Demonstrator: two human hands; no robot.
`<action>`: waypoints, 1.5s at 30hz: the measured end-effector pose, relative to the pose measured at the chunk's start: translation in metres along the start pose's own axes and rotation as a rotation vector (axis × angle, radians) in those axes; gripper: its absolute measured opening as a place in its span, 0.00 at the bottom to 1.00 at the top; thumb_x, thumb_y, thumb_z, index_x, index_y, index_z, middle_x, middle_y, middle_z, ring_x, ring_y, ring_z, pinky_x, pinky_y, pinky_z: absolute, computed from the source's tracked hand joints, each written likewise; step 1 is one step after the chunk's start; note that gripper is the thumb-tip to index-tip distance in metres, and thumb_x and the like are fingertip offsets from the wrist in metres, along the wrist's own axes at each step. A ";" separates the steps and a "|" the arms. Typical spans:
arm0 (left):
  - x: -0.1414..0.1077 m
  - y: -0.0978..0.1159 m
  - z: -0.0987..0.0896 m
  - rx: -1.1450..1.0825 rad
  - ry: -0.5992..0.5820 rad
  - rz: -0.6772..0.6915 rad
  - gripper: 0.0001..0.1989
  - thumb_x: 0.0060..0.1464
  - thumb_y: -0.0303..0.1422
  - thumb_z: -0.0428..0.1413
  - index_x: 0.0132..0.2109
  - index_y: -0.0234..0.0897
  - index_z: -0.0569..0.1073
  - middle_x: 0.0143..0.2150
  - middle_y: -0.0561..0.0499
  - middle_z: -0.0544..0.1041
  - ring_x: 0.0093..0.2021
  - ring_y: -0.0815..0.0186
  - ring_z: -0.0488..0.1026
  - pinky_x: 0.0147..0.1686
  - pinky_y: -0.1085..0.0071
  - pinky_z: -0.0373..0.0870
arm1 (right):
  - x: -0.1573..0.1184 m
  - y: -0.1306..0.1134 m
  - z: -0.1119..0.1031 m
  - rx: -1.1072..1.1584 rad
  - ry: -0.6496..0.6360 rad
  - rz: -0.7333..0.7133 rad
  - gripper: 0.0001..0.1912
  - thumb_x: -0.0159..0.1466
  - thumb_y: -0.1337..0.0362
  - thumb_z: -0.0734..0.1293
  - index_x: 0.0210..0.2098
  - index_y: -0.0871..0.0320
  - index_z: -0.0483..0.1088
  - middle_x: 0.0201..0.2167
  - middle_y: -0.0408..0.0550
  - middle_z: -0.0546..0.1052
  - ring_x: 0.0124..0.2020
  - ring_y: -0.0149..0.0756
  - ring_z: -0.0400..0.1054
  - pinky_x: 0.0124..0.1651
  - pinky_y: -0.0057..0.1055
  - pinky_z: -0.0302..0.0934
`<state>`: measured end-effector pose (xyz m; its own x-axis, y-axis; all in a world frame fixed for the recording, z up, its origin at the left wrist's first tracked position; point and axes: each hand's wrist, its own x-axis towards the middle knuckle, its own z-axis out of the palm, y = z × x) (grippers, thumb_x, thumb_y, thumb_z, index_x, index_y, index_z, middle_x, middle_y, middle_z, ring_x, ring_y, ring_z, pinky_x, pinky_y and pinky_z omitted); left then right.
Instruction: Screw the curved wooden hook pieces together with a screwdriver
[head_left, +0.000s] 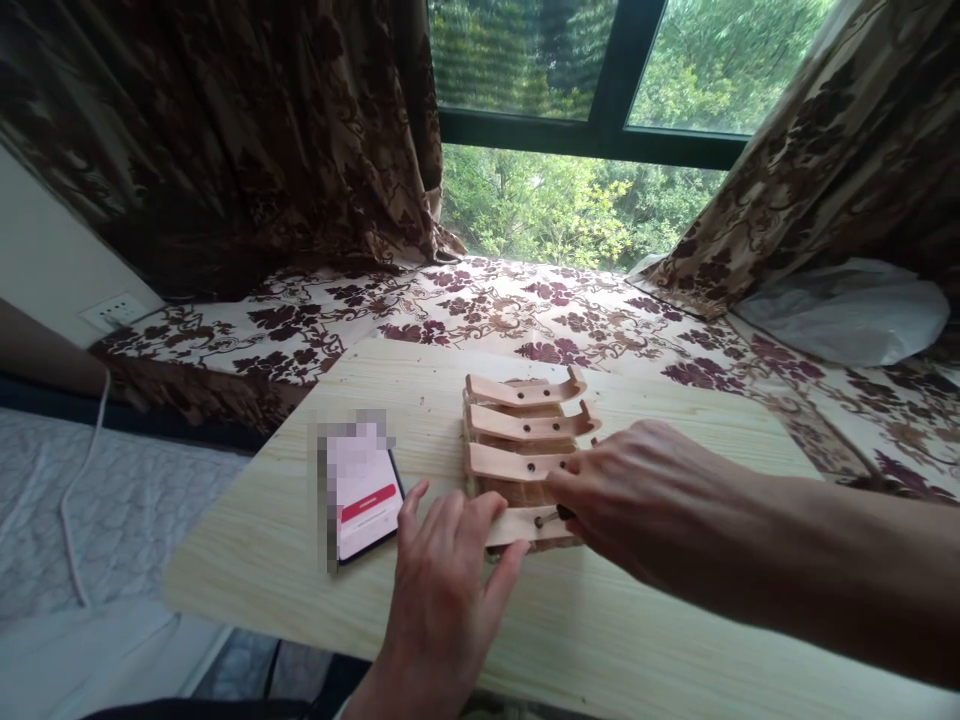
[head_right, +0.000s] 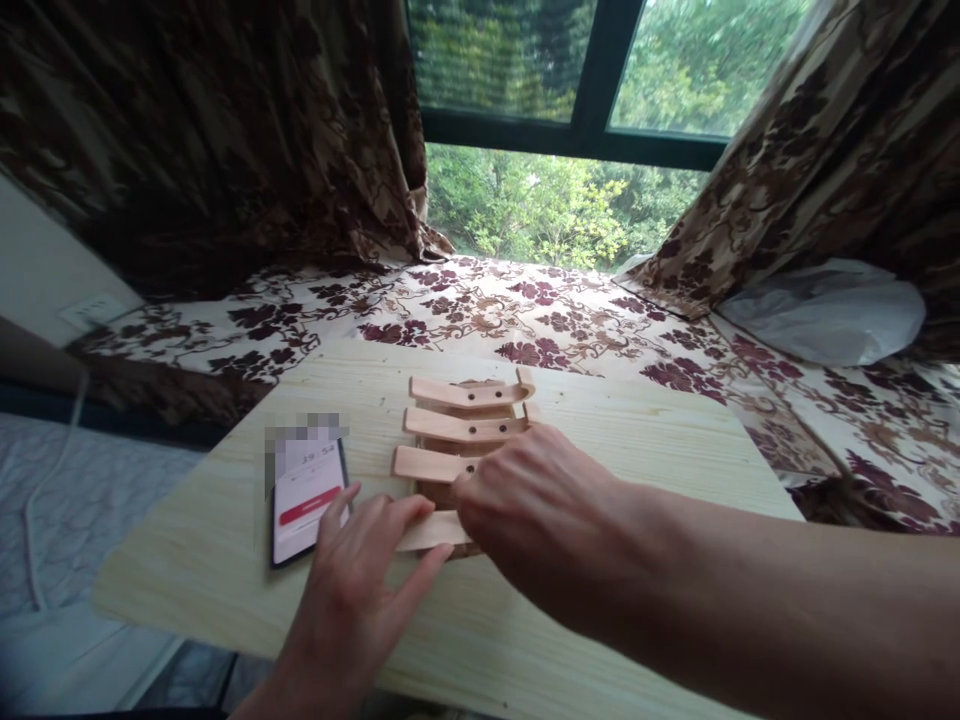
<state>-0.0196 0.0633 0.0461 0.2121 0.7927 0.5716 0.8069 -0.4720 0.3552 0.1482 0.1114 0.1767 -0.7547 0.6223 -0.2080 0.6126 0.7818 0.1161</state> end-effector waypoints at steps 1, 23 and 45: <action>0.001 0.000 -0.001 0.006 0.001 0.002 0.07 0.57 0.30 0.54 0.44 0.38 0.66 0.32 0.52 0.72 0.34 0.62 0.71 0.54 0.48 0.57 | -0.002 -0.003 0.000 -0.046 0.051 -0.063 0.07 0.59 0.73 0.64 0.27 0.58 0.69 0.22 0.42 0.70 0.19 0.31 0.56 0.21 0.32 0.39; 0.002 -0.001 -0.002 0.001 0.007 0.024 0.07 0.57 0.28 0.53 0.44 0.36 0.66 0.33 0.51 0.73 0.34 0.61 0.71 0.53 0.47 0.58 | -0.004 -0.007 0.001 -0.148 0.152 -0.139 0.06 0.57 0.73 0.65 0.26 0.58 0.67 0.23 0.43 0.68 0.19 0.30 0.53 0.20 0.32 0.37; 0.003 -0.002 -0.002 0.010 0.009 0.039 0.06 0.60 0.31 0.49 0.44 0.35 0.66 0.32 0.51 0.72 0.34 0.61 0.71 0.52 0.47 0.60 | -0.003 -0.007 -0.003 -0.184 0.121 -0.245 0.09 0.59 0.74 0.63 0.24 0.58 0.67 0.24 0.45 0.70 0.22 0.32 0.58 0.22 0.33 0.39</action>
<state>-0.0214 0.0658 0.0487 0.2387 0.7698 0.5919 0.8036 -0.4988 0.3247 0.1455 0.1036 0.1795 -0.9036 0.4060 -0.1364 0.3647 0.8963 0.2522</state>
